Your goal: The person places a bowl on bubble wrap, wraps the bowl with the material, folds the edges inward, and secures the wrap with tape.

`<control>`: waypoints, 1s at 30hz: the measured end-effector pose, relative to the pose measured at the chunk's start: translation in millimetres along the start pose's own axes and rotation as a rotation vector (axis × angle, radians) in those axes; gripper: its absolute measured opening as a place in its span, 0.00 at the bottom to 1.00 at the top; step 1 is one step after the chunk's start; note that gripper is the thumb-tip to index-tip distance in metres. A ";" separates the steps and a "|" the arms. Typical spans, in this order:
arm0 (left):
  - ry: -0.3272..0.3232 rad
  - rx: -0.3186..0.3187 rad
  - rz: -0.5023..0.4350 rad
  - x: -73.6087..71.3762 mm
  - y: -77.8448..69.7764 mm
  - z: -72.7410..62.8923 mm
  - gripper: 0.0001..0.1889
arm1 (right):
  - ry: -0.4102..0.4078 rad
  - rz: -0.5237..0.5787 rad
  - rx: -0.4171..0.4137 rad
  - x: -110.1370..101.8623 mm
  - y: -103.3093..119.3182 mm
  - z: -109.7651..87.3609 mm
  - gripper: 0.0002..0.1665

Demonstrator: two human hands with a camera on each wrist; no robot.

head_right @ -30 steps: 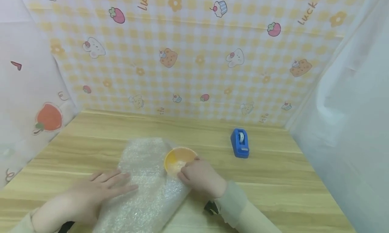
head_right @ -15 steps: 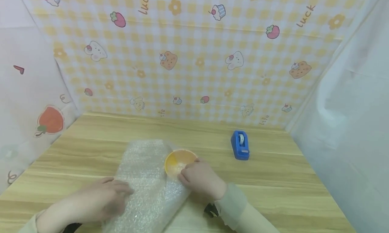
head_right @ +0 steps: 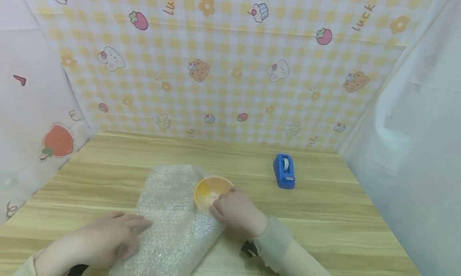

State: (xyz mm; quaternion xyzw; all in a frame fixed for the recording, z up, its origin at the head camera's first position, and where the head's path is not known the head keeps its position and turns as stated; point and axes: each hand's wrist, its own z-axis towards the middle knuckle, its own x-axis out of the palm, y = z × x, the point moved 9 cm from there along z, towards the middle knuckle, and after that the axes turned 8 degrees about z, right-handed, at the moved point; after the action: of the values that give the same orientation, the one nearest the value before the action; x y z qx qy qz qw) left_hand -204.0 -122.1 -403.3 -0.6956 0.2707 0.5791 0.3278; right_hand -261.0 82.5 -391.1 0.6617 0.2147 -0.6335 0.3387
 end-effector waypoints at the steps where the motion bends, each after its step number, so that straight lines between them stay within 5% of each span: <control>1: -0.040 0.013 -0.006 -4.6 -0.9 0.4 0.24 | -0.001 -0.001 0.001 -0.3 0.1 -0.1 0.18; 4: -0.174 0.056 -0.037 -21.9 -2.3 -0.1 0.22 | -0.005 -0.005 0.001 -0.8 0.4 -0.3 0.18; 8: -0.280 0.013 -0.090 -41.1 4.3 -3.4 0.18 | -0.013 -0.013 -0.005 -1.4 0.9 -0.3 0.18; 13: -0.276 -0.061 -0.187 -48.1 10.3 -3.7 0.11 | -0.018 -0.017 -0.009 -2.1 1.3 -0.6 0.18; 19: -0.183 -0.055 -0.473 -44.7 8.4 1.6 0.05 | -0.025 -0.024 -0.016 -2.0 1.4 -0.8 0.18; 24: -0.226 0.016 -0.650 -47.3 3.1 9.9 0.02 | -0.033 -0.015 -0.022 -2.7 1.4 -1.1 0.19; 30: -0.301 0.099 -0.755 -51.5 -5.1 22.4 0.02 | -0.036 -0.018 -0.023 -3.3 2.5 -1.1 0.18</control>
State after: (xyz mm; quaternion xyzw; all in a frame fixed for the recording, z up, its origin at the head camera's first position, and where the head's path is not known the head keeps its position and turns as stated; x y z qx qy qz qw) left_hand -223.7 -101.8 -354.5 -0.6370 -0.0271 0.4999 0.5862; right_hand -258.8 82.1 -387.4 0.6442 0.2220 -0.6458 0.3444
